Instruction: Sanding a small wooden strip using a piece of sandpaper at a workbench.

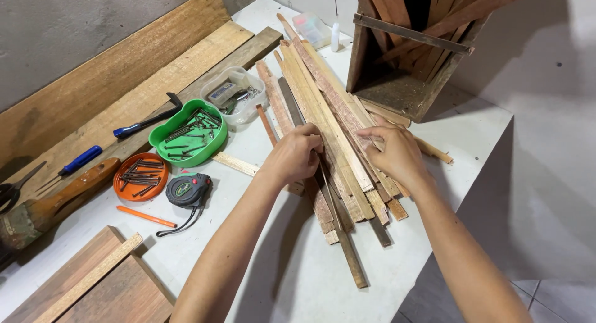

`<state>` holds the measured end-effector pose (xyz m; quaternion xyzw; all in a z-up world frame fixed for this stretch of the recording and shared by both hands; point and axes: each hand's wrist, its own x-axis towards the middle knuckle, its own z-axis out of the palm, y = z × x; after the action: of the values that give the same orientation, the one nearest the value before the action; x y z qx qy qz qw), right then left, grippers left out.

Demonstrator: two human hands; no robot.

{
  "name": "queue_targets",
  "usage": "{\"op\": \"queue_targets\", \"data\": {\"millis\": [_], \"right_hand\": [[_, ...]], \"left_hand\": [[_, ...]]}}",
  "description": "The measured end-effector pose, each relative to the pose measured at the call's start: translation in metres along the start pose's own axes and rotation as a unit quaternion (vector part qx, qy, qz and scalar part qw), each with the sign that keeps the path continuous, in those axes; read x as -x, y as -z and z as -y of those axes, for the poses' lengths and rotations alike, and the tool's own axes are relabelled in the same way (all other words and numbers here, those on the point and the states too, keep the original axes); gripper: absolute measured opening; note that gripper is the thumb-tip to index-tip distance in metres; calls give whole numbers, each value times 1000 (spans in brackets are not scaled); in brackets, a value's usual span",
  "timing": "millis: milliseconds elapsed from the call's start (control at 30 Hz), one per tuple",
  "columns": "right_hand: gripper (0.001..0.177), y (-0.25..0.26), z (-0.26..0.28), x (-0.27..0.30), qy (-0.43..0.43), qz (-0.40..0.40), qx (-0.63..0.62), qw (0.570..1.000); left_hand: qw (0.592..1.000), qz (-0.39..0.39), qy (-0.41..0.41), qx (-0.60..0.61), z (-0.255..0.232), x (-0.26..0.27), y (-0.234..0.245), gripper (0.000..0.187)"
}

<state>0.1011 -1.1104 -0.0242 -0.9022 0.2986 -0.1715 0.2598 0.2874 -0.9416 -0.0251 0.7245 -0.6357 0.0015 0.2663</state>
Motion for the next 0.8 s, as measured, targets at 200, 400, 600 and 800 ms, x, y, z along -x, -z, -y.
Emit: {"op": "queue_targets", "data": {"millis": [200, 400, 600, 800], "right_hand": [[44, 0, 38, 5, -25, 68, 159, 985], [6, -14, 16, 2, -37, 41, 102, 993], [34, -5, 32, 10, -6, 14, 133, 991], [24, -10, 32, 5, -16, 30, 176, 984]], "left_hand": [[992, 63, 94, -59, -20, -5, 12, 17], [994, 51, 68, -68, -28, -4, -5, 39], [995, 12, 56, -87, -21, -3, -7, 24], [993, -88, 56, -48, -18, 9, 3, 30]]}}
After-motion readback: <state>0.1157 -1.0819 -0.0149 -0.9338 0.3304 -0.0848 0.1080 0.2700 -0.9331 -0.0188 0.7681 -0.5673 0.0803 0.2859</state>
